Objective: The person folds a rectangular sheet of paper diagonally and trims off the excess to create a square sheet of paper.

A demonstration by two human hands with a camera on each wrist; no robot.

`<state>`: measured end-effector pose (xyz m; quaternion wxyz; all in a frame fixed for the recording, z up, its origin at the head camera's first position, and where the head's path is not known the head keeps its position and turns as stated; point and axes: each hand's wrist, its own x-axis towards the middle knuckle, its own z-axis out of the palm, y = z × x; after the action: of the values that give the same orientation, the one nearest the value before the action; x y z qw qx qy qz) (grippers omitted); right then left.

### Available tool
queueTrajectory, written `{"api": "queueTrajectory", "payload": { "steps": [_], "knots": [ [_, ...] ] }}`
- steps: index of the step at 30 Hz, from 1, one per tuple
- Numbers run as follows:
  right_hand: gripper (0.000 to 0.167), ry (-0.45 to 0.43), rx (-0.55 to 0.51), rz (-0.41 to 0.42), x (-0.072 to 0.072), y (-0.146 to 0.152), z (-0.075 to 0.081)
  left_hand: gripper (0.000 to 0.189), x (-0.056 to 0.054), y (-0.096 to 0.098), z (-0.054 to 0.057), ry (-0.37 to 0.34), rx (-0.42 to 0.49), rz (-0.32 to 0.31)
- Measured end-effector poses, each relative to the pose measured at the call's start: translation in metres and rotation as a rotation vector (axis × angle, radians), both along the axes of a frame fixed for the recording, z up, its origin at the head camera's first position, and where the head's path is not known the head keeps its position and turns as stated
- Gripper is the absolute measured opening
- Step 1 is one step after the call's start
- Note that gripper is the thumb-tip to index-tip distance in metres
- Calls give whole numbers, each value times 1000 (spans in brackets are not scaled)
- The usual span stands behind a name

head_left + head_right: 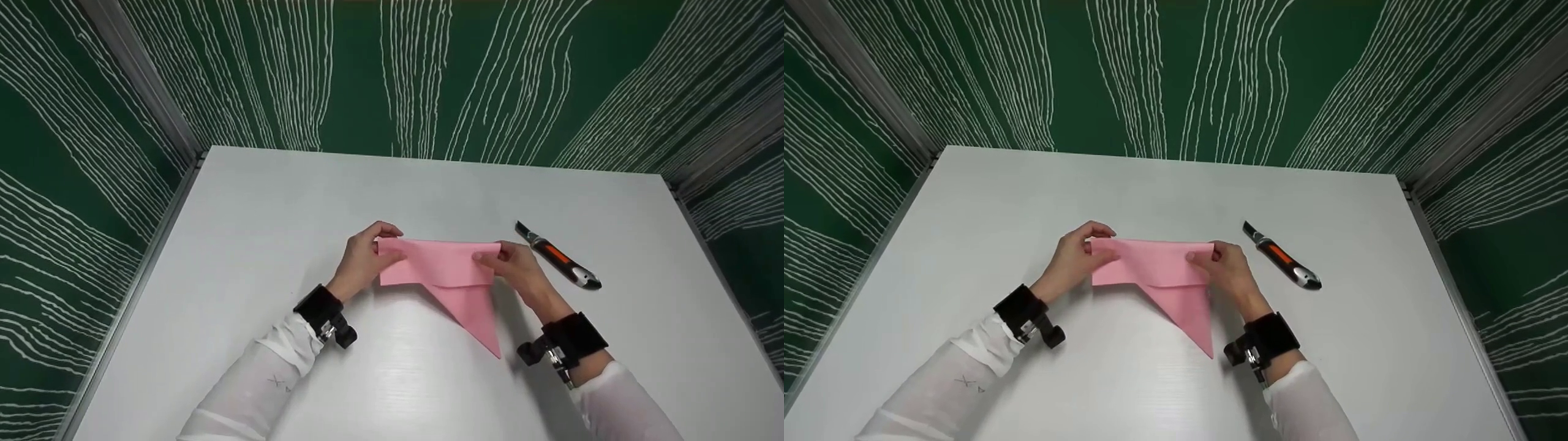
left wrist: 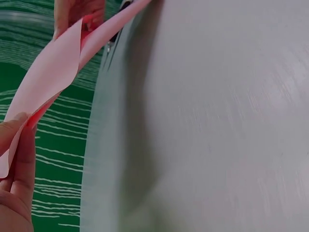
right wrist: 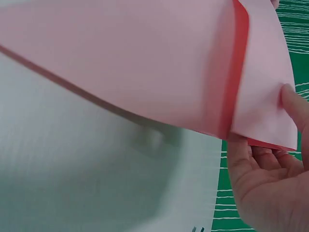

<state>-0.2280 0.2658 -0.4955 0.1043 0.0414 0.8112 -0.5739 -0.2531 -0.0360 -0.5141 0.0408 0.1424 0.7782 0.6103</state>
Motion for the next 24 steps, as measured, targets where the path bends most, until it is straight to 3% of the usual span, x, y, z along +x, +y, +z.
{"api": "queueTrajectory", "payload": {
  "steps": [9,16,24],
  "knots": [
    [35,9,-10,-78,-1,-1,0,37,-1,-5,1,-2,-21,-18],
    [28,2,18,-115,-3,2,0,36,-2,-6,2,-64,-36,-32],
    [17,51,-67,-134,-3,1,1,31,-5,-8,3,-49,-80,-24]
  ]
}}
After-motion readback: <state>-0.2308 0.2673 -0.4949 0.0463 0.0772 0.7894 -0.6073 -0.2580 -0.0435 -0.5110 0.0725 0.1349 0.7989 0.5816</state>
